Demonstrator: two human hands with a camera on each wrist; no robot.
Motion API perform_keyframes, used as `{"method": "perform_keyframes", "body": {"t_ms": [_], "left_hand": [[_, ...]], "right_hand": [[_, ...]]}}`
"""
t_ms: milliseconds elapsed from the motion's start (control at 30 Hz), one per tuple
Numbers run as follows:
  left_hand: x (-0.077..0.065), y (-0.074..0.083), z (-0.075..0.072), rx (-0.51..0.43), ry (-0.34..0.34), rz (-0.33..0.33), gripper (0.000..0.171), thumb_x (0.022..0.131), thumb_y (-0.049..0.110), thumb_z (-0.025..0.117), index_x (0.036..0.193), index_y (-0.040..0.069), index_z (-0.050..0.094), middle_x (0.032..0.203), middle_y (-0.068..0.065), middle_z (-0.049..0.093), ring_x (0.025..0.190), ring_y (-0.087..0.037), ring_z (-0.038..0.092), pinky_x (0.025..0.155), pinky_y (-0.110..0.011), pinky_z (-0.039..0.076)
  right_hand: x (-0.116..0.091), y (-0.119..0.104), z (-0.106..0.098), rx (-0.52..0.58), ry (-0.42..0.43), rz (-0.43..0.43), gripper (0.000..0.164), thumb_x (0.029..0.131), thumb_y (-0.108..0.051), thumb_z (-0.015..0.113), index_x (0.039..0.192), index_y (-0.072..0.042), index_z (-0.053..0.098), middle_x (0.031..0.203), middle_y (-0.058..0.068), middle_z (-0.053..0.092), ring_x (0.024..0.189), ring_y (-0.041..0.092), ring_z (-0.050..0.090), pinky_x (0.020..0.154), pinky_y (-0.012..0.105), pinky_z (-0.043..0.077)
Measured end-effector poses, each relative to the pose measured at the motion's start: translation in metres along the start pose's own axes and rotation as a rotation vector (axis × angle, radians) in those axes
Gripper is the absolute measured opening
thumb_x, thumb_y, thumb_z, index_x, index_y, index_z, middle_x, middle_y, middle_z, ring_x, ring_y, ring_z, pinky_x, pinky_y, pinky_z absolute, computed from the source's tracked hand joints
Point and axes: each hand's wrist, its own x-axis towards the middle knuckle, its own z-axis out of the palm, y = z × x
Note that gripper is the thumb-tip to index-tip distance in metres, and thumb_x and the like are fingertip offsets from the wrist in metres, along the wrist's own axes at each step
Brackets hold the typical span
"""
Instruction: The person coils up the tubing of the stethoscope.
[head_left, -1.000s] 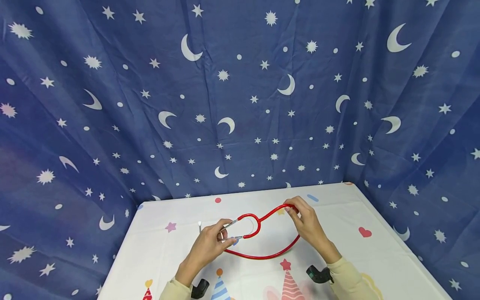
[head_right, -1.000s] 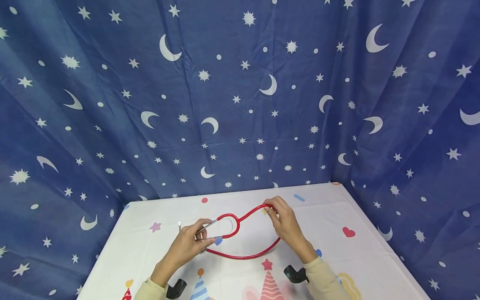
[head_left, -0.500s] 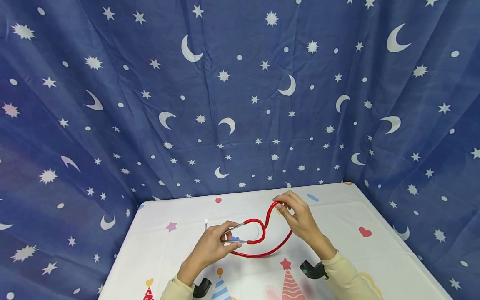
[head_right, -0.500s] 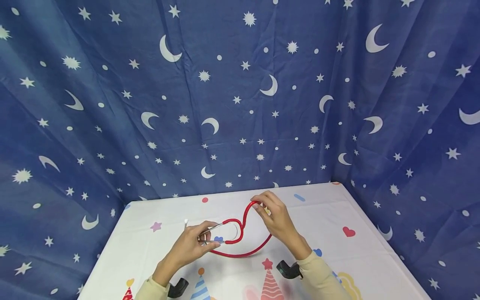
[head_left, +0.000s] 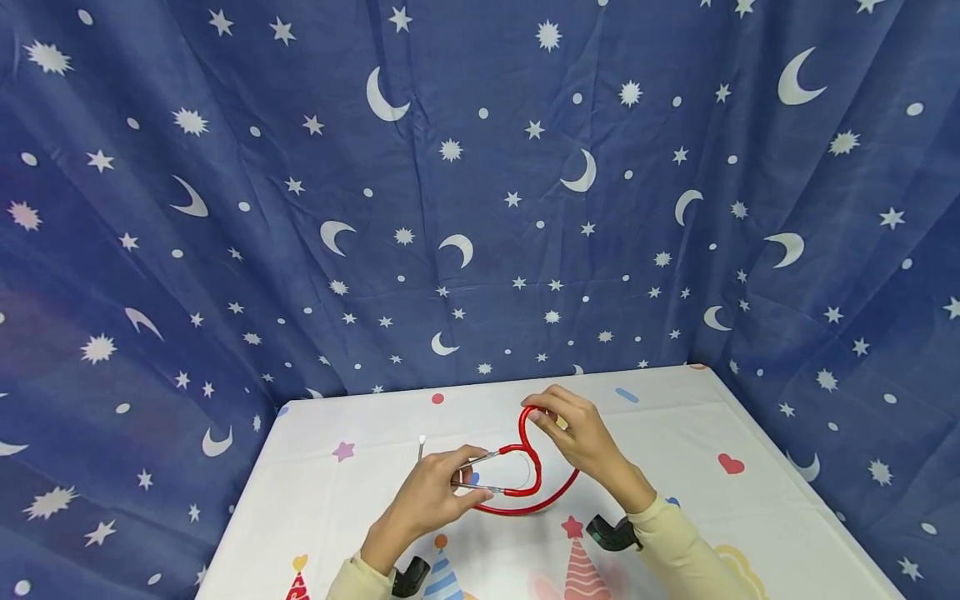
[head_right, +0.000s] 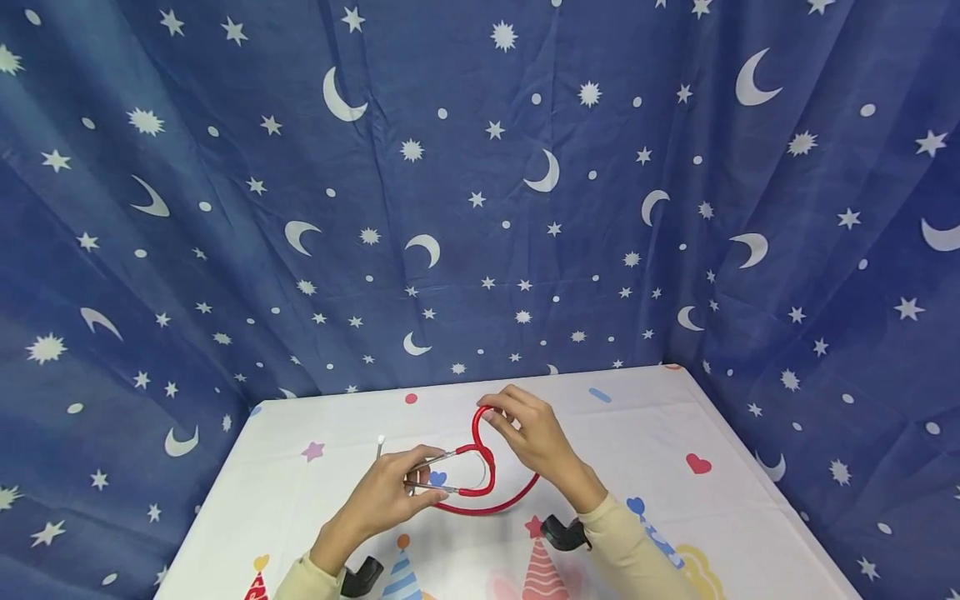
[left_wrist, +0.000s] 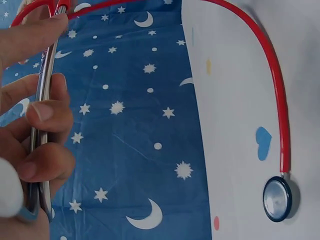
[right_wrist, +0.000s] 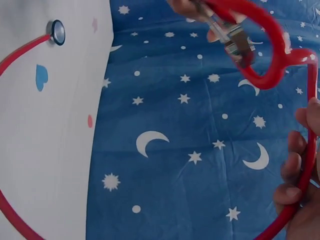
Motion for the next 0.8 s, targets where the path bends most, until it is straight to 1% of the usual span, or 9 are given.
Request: {"method": "perform_keyframes", "body": {"t_ms": [67, 200, 333, 467, 567, 700, 800], "left_hand": [[0.001, 0.004, -0.001, 0.004, 0.0, 0.014, 0.044, 0.077, 0.033, 0.084, 0.115, 0.02, 0.065, 0.07, 0.012, 0.057, 0.059, 0.004, 0.041, 0.056, -0.013, 0.037], [0.002, 0.009, -0.003, 0.0, -0.003, 0.037, 0.044, 0.078, 0.033, 0.083, 0.116, 0.019, 0.065, 0.07, 0.008, 0.058, 0.061, 0.002, 0.044, 0.058, -0.013, 0.039], [0.002, 0.011, -0.003, -0.006, 0.001, 0.044, 0.044, 0.078, 0.033, 0.083, 0.116, 0.018, 0.065, 0.07, 0.006, 0.058, 0.06, 0.002, 0.043, 0.057, -0.013, 0.038], [0.002, 0.012, -0.002, -0.025, 0.015, 0.059, 0.045, 0.077, 0.033, 0.083, 0.115, 0.017, 0.065, 0.068, 0.007, 0.056, 0.059, 0.002, 0.042, 0.056, -0.011, 0.036], [0.003, 0.013, -0.001, -0.029, 0.029, 0.069, 0.045, 0.077, 0.034, 0.082, 0.114, 0.015, 0.065, 0.068, 0.01, 0.054, 0.058, 0.001, 0.044, 0.055, -0.01, 0.036], [0.004, 0.013, 0.0, -0.029, 0.045, 0.068, 0.045, 0.076, 0.035, 0.083, 0.112, 0.014, 0.065, 0.069, 0.012, 0.054, 0.06, 0.003, 0.044, 0.057, -0.009, 0.038], [0.004, 0.014, 0.001, -0.044, 0.05, 0.064, 0.046, 0.075, 0.032, 0.084, 0.112, 0.012, 0.066, 0.069, 0.01, 0.054, 0.06, 0.003, 0.045, 0.057, -0.01, 0.039]], "right_hand": [[0.001, 0.001, 0.002, 0.0, -0.028, 0.01, 0.021, 0.087, -0.011, 0.072, 0.107, -0.02, 0.072, 0.086, -0.011, 0.062, 0.072, 0.001, 0.049, 0.063, 0.017, 0.045], [0.001, 0.003, 0.006, 0.016, -0.064, 0.007, 0.017, 0.09, -0.016, 0.07, 0.106, -0.019, 0.072, 0.082, -0.011, 0.062, 0.069, 0.001, 0.048, 0.06, 0.021, 0.045], [0.001, 0.003, 0.01, 0.039, -0.1, 0.013, 0.017, 0.09, -0.017, 0.07, 0.106, -0.019, 0.073, 0.081, -0.011, 0.062, 0.069, 0.0, 0.047, 0.059, 0.023, 0.046], [0.0, 0.002, 0.014, 0.052, -0.157, 0.045, 0.017, 0.09, -0.017, 0.07, 0.106, -0.017, 0.073, 0.083, -0.011, 0.064, 0.071, 0.0, 0.048, 0.061, 0.026, 0.049], [-0.001, 0.001, 0.017, 0.052, -0.196, 0.077, 0.017, 0.091, -0.019, 0.069, 0.107, -0.017, 0.073, 0.084, -0.012, 0.065, 0.072, -0.001, 0.05, 0.063, 0.023, 0.05], [-0.002, 0.0, 0.021, 0.056, -0.226, 0.106, 0.016, 0.09, -0.019, 0.069, 0.106, -0.018, 0.073, 0.083, -0.013, 0.064, 0.071, 0.0, 0.049, 0.064, 0.02, 0.048], [-0.003, 0.001, 0.024, 0.065, -0.245, 0.119, 0.016, 0.092, -0.02, 0.068, 0.107, -0.017, 0.073, 0.082, -0.012, 0.064, 0.071, 0.001, 0.05, 0.064, 0.021, 0.05]]}}
